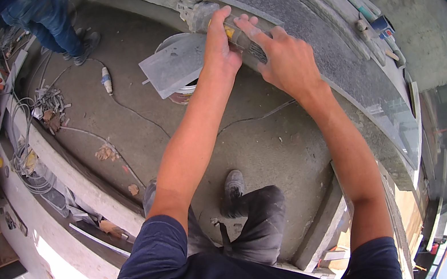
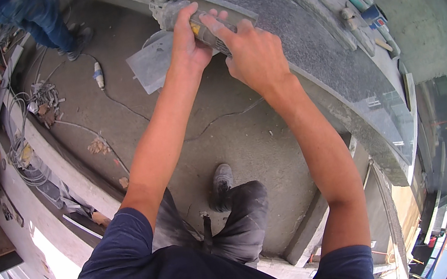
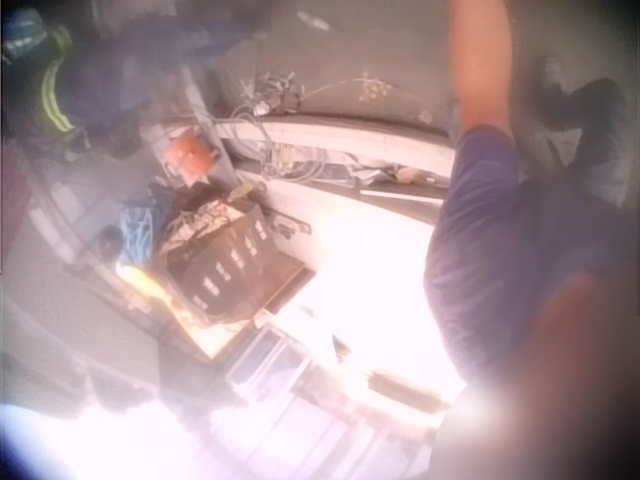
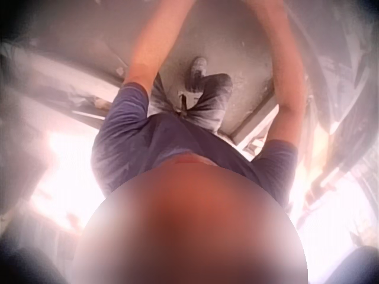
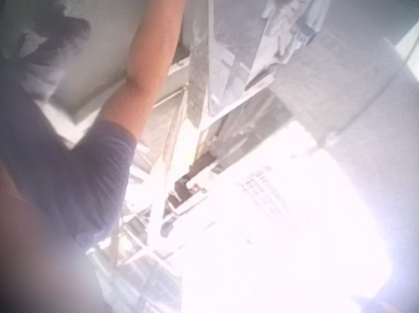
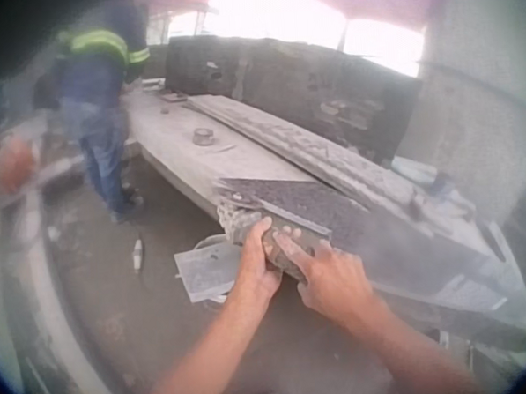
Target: The person uses an angle grinder to grind the edge of a large stone slab. They hold the slab with one hand and operate the grinder with the other, moving along the edge to smooth or shape it. Dust is generated during the process.
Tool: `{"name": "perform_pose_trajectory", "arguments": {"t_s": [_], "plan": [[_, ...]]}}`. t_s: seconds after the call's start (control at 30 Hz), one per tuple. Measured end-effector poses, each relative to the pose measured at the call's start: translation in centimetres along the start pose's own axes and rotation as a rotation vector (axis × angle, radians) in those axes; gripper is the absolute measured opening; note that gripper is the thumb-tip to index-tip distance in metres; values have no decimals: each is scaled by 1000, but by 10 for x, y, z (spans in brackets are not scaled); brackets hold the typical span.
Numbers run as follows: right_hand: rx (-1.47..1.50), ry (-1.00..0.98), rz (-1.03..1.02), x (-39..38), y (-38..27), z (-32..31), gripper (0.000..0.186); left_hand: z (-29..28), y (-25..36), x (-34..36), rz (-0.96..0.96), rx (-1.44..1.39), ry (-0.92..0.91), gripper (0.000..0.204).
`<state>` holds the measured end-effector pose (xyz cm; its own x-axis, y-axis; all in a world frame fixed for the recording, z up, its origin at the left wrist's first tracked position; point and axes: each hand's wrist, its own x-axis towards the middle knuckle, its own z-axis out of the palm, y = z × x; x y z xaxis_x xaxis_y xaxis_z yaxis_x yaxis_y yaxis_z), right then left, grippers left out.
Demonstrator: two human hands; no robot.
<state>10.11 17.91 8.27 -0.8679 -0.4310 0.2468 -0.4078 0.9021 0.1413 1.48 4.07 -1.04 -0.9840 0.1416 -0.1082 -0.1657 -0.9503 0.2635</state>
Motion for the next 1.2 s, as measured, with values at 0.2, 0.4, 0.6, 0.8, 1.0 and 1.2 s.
{"name": "perform_pose_trajectory", "arguments": {"t_s": [0.2,0.4,0.6,0.8,1.0,1.2], "plan": [[27,15,46,-8,-10,-4,103,2,9,-15,2,40,-41,57],[499,-5,285,-79,-74,28,102,-46,18,-127,16,49,38,53],[928,-166,586,-147,-178,94,89,-133,29,-196,53,421,316,53],[1110,-271,747,-195,-226,135,87,-199,11,-215,-22,558,433,58],[1230,-343,800,-232,-244,162,66,-225,7,-237,-116,662,358,65],[2282,-453,952,-241,-241,187,44,-221,18,-246,-314,753,242,67]]}}
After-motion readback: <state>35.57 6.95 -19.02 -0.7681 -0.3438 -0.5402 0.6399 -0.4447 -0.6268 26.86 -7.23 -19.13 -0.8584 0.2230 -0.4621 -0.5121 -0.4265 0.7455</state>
